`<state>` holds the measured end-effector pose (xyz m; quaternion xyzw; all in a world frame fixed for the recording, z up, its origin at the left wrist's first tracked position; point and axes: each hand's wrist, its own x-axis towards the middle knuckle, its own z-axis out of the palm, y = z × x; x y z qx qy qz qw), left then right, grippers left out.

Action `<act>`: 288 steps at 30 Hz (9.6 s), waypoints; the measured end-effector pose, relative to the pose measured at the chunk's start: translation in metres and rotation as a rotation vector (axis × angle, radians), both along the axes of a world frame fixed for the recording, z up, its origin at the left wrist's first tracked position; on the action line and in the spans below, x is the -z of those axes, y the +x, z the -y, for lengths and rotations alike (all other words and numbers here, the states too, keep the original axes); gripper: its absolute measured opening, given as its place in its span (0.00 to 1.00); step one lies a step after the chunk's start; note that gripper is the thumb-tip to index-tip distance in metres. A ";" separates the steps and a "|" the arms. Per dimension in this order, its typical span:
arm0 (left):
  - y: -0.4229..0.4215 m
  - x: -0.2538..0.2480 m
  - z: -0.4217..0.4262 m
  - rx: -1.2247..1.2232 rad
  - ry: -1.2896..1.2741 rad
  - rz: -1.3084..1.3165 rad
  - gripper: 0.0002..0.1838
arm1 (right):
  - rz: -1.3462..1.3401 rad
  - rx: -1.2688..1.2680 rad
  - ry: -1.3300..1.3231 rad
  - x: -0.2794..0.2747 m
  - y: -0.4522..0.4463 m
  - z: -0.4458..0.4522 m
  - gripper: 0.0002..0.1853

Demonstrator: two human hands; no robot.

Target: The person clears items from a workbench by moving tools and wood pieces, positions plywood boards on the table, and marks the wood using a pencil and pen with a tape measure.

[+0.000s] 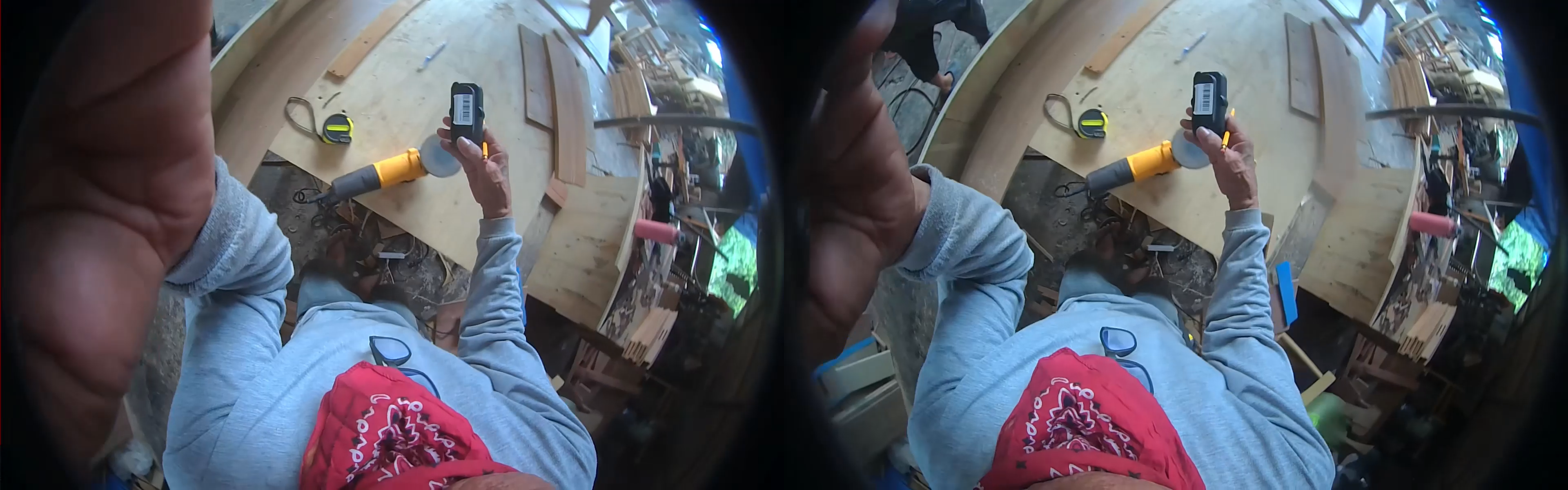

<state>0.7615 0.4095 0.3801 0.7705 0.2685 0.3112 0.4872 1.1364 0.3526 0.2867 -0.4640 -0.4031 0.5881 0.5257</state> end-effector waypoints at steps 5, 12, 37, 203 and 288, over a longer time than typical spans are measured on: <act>0.024 -0.001 -0.013 -0.088 0.043 -0.116 0.31 | 0.018 0.032 0.030 -0.026 0.016 0.075 0.22; 0.066 -0.008 -0.026 -0.311 0.193 -0.197 0.32 | 0.139 0.054 -0.079 -0.025 0.040 0.192 0.20; 0.296 0.166 0.189 0.207 0.367 -0.507 0.35 | 0.103 -0.088 -0.158 -0.053 0.034 0.281 0.23; -0.049 0.154 0.328 0.244 -0.985 -0.557 0.31 | 0.040 -1.041 -0.271 0.042 -0.127 0.245 0.18; -0.009 0.188 0.188 0.216 -0.197 -0.800 0.24 | 0.171 0.181 -0.576 0.083 -0.026 0.250 0.26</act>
